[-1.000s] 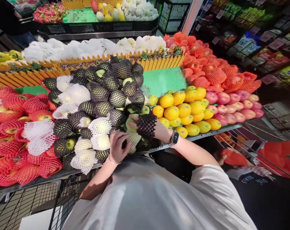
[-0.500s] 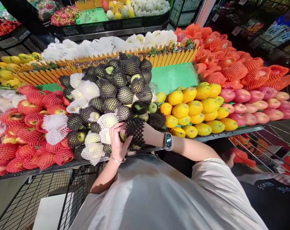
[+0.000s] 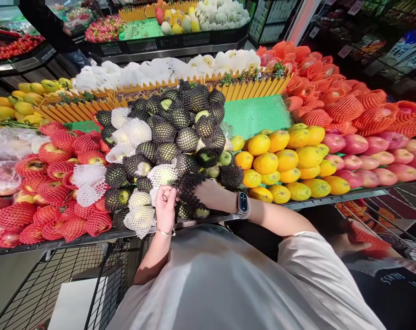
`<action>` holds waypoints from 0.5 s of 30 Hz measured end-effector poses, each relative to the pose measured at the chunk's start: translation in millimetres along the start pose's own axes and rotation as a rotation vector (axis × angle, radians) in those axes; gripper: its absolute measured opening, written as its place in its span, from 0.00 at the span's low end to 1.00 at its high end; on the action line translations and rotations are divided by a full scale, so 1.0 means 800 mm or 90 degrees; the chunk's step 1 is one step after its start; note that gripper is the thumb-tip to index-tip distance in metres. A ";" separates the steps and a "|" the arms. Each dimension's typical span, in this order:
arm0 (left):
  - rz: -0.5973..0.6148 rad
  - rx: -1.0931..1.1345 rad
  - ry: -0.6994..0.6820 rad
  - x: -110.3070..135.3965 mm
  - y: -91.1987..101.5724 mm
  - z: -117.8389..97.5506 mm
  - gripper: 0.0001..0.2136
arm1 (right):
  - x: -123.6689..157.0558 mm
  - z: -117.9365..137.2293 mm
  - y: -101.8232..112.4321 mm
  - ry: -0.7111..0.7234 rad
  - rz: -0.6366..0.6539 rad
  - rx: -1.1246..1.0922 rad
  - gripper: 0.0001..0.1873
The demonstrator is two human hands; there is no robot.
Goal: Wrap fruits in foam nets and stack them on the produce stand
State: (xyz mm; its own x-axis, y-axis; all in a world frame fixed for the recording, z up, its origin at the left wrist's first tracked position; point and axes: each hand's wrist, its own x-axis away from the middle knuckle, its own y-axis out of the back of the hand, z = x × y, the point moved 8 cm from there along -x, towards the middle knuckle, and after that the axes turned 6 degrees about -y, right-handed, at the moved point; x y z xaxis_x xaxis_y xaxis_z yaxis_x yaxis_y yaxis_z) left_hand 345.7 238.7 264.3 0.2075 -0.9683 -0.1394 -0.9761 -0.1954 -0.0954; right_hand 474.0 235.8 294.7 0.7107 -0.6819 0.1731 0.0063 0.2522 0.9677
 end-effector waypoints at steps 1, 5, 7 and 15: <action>0.013 0.009 0.014 -0.001 -0.001 0.002 0.17 | -0.001 0.000 0.001 0.010 0.004 0.007 0.11; 0.058 0.013 0.041 -0.006 -0.001 0.008 0.18 | -0.006 -0.005 0.009 0.024 -0.013 -0.006 0.12; 0.053 0.003 0.023 -0.008 0.002 0.005 0.18 | -0.008 -0.008 0.014 0.019 -0.026 -0.051 0.13; -0.048 -0.078 -0.102 0.005 0.009 -0.008 0.17 | -0.014 -0.010 0.008 -0.052 -0.058 -0.156 0.15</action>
State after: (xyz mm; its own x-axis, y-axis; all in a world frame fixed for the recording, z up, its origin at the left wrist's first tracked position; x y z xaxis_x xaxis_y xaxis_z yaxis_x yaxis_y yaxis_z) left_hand 338.7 232.2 269.5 0.2786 -0.9148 -0.2925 -0.9559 -0.2937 0.0081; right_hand 471.4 250.5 297.9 0.6405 -0.7598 0.1117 0.2448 0.3399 0.9080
